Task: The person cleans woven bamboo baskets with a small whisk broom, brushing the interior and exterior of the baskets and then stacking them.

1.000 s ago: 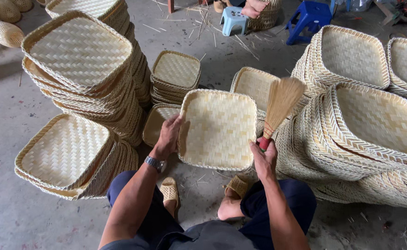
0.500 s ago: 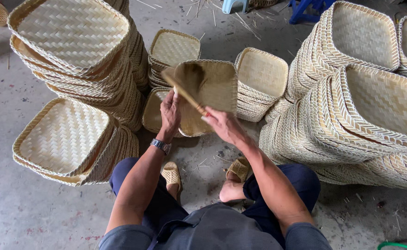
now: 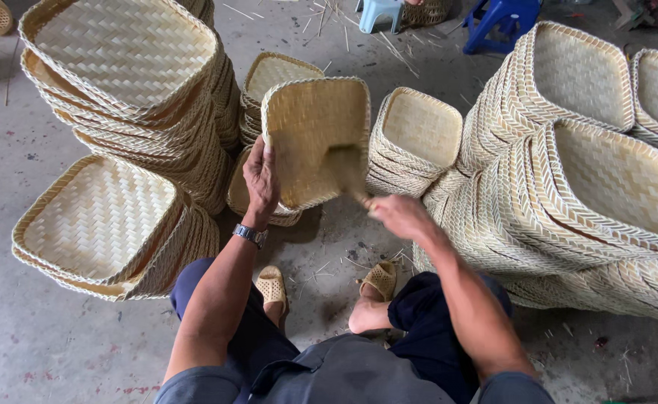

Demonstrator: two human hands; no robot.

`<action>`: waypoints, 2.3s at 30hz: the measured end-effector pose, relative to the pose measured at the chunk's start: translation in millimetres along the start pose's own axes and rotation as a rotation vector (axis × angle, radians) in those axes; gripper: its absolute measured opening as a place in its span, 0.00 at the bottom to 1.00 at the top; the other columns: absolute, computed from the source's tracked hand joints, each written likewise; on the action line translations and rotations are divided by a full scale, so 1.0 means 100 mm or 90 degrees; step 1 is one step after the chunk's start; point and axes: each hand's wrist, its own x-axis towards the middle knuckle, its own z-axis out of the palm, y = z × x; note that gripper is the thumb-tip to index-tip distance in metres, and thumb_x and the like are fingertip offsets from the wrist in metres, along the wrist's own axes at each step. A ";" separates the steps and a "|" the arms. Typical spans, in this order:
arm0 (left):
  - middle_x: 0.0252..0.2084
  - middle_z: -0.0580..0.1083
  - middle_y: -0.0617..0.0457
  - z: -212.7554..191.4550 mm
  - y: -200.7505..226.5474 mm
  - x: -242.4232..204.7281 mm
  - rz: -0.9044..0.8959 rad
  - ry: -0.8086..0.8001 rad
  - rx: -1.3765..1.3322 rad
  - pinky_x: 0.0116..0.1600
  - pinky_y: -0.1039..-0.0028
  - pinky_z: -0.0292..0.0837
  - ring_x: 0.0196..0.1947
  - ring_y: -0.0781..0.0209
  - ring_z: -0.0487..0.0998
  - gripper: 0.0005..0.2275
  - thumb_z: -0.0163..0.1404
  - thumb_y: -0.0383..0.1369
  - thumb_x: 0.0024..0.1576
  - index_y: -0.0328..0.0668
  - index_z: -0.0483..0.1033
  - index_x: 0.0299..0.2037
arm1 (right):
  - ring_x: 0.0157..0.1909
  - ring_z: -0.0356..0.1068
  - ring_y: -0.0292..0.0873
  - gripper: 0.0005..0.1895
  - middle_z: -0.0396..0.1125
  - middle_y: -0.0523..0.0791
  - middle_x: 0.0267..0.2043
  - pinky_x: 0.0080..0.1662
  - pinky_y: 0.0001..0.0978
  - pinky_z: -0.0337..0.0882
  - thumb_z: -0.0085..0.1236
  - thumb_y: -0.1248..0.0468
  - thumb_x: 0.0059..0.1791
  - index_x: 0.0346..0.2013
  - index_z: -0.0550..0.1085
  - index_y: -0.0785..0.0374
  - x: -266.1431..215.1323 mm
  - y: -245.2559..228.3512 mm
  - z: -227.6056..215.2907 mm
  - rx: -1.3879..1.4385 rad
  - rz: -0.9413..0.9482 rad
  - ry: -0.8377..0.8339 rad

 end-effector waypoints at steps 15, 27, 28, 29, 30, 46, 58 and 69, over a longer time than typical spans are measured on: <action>0.65 0.71 0.43 0.03 -0.34 -0.10 -0.080 -0.158 0.031 0.69 0.71 0.62 0.66 0.59 0.69 0.23 0.45 0.38 0.69 0.27 0.64 0.68 | 0.17 0.60 0.33 0.19 0.69 0.45 0.25 0.18 0.24 0.61 0.39 0.54 0.60 0.52 0.77 0.59 0.19 0.22 -0.40 0.149 0.045 0.182; 0.50 0.78 0.50 -0.22 -0.26 0.09 -0.124 -0.124 0.101 0.56 0.75 0.71 0.51 0.66 0.75 0.18 0.47 0.37 0.66 0.30 0.74 0.59 | 0.22 0.61 0.35 0.17 0.64 0.41 0.24 0.26 0.29 0.59 0.55 0.53 0.55 0.43 0.73 0.65 -0.22 0.60 -0.41 0.181 0.119 0.367; 0.50 0.78 0.50 -0.19 -0.22 0.08 -0.125 -0.129 0.098 0.56 0.75 0.71 0.51 0.66 0.75 0.18 0.47 0.37 0.66 0.30 0.74 0.59 | 0.26 0.65 0.33 0.19 0.66 0.39 0.26 0.29 0.25 0.63 0.64 0.53 0.52 0.40 0.73 0.68 -0.15 0.68 -0.35 0.212 0.075 0.493; 0.49 0.77 0.49 -0.18 -0.16 0.07 -0.121 -0.157 0.118 0.56 0.75 0.70 0.50 0.65 0.75 0.17 0.46 0.37 0.67 0.30 0.74 0.59 | 0.26 0.65 0.33 0.19 0.66 0.39 0.26 0.29 0.25 0.63 0.64 0.53 0.52 0.40 0.73 0.68 -0.06 0.75 -0.26 0.212 0.079 0.495; 0.48 0.77 0.48 -0.16 -0.12 0.07 -0.116 -0.186 0.138 0.56 0.75 0.70 0.50 0.65 0.74 0.16 0.46 0.36 0.68 0.31 0.74 0.58 | 0.31 0.66 0.32 0.17 0.67 0.38 0.32 0.34 0.25 0.66 0.65 0.56 0.51 0.45 0.74 0.66 0.04 0.80 -0.16 0.393 -0.016 0.488; 0.49 0.77 0.46 0.54 0.10 -0.45 -0.367 -0.246 0.258 0.48 0.60 0.76 0.43 0.50 0.78 0.22 0.49 0.51 0.63 0.46 0.73 0.60 | 0.27 0.62 0.36 0.15 0.64 0.41 0.35 0.27 0.30 0.68 0.66 0.63 0.48 0.42 0.69 0.63 0.12 0.31 0.82 0.527 -0.043 0.553; 0.45 0.80 0.48 0.30 -0.29 -0.45 -0.429 -0.204 -0.167 0.46 0.75 0.77 0.40 0.64 0.80 0.14 0.52 0.23 0.58 0.23 0.75 0.53 | 0.35 0.75 0.44 0.25 0.72 0.47 0.35 0.34 0.33 0.77 0.68 0.58 0.48 0.57 0.71 0.63 -0.23 0.00 0.61 0.277 -0.176 0.382; 0.53 0.78 0.52 -0.03 -0.08 -0.03 -0.189 -0.374 0.037 0.56 0.78 0.71 0.50 0.70 0.75 0.20 0.49 0.21 0.58 0.29 0.71 0.63 | 0.26 0.70 0.39 0.15 0.74 0.44 0.31 0.31 0.38 0.73 0.54 0.66 0.56 0.56 0.77 0.51 -0.16 0.95 0.28 -0.141 0.115 0.217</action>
